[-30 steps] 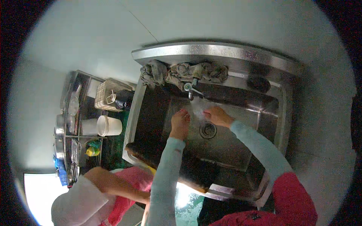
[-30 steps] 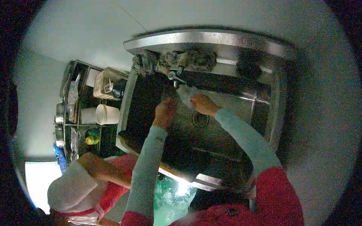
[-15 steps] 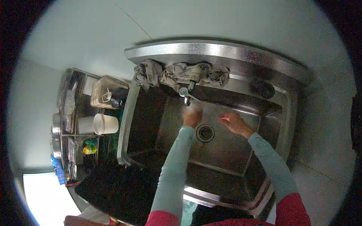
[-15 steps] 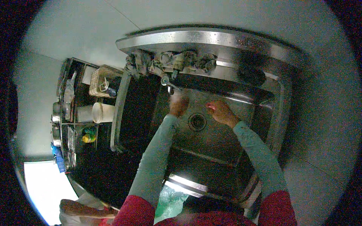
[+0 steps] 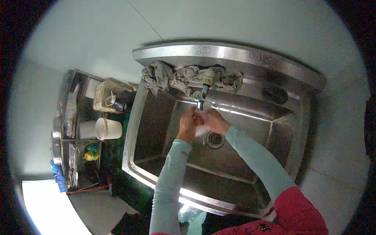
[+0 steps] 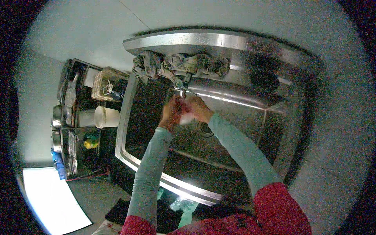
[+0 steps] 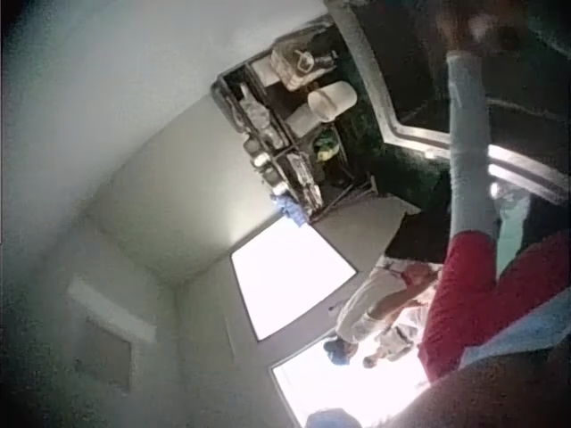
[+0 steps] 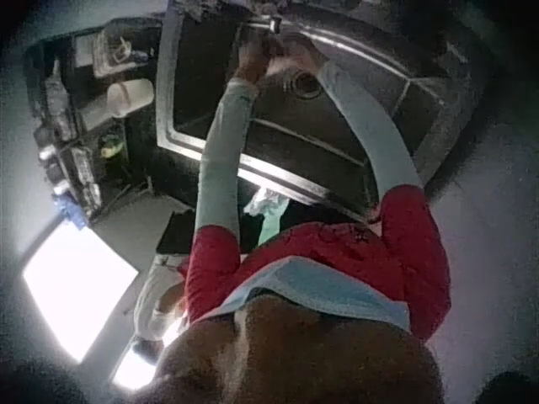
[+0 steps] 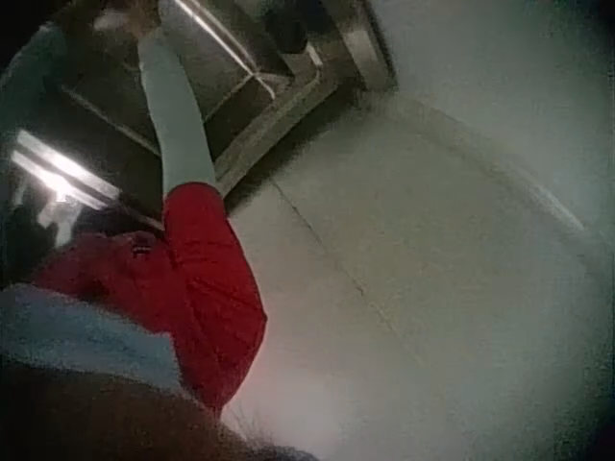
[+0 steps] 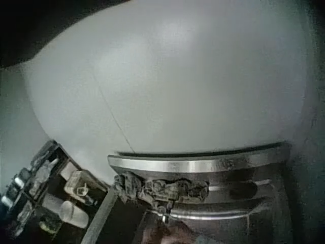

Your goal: Cleaning a floor brush, dustpan, and other tools in a utility sink.

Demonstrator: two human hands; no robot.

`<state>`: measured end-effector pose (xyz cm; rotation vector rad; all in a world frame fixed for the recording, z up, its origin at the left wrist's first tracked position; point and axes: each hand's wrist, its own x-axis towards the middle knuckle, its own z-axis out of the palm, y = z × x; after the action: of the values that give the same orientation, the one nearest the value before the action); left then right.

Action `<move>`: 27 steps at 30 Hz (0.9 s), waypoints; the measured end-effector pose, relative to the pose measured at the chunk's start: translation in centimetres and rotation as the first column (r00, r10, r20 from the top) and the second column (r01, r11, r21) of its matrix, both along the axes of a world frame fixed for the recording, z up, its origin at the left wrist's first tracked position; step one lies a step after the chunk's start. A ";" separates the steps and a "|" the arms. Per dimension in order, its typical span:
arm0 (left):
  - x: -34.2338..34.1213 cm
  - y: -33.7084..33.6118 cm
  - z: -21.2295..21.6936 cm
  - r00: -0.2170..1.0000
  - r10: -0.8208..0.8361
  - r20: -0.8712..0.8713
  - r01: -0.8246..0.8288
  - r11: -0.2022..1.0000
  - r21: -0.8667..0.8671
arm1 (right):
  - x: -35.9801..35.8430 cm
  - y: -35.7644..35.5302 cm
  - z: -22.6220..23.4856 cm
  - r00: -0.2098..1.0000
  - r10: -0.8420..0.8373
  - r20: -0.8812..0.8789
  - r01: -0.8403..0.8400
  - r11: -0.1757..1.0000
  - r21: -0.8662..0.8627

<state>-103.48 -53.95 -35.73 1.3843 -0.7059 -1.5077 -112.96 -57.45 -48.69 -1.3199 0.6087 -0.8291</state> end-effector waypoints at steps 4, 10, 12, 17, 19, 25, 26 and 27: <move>-1.4 0.4 -4.7 0.899 0.165 0.406 0.146 0.761 -0.632 | -5.0 3.2 11.7 0.979 -0.126 -0.162 0.125 0.992 -0.012; 0.8 1.3 -4.9 0.982 0.178 0.057 -0.178 0.984 0.004 | -6.6 3.4 23.2 0.746 -0.548 -0.377 -0.156 0.407 -0.900; 4.3 2.8 -3.6 0.896 -0.023 0.444 0.041 0.999 -0.031 | -4.8 2.0 23.7 0.729 -0.537 -0.424 -0.356 0.231 -0.905; 6.3 8.7 2.8 0.973 -0.082 0.218 0.074 0.996 0.045 | -2.3 -0.5 21.3 0.692 -0.431 -0.580 -0.629 0.035 -0.777; 8.6 11.4 4.1 0.904 -0.143 0.402 0.115 0.989 0.092 | -0.2 1.6 22.3 0.557 -0.488 -0.672 -0.731 0.098 -0.676; 12.4 19.8 4.1 0.929 -0.021 0.369 0.227 0.819 -0.527 | 4.3 6.5 26.8 0.090 -0.502 -0.860 -0.812 0.463 -0.355; 11.7 20.7 6.3 0.944 0.009 0.331 0.181 0.823 -0.538 | 3.9 7.6 27.8 0.201 -0.520 -0.830 -0.772 0.437 -0.461; 10.8 21.3 9.1 0.890 0.001 0.456 0.248 0.838 -0.486 | 3.0 9.2 28.5 0.314 -0.527 -0.790 -0.721 0.409 -0.559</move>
<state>-92.64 -32.68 -26.67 1.2542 -1.4134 -0.9665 -109.91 -48.27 -20.16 -3.0562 0.9902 0.0809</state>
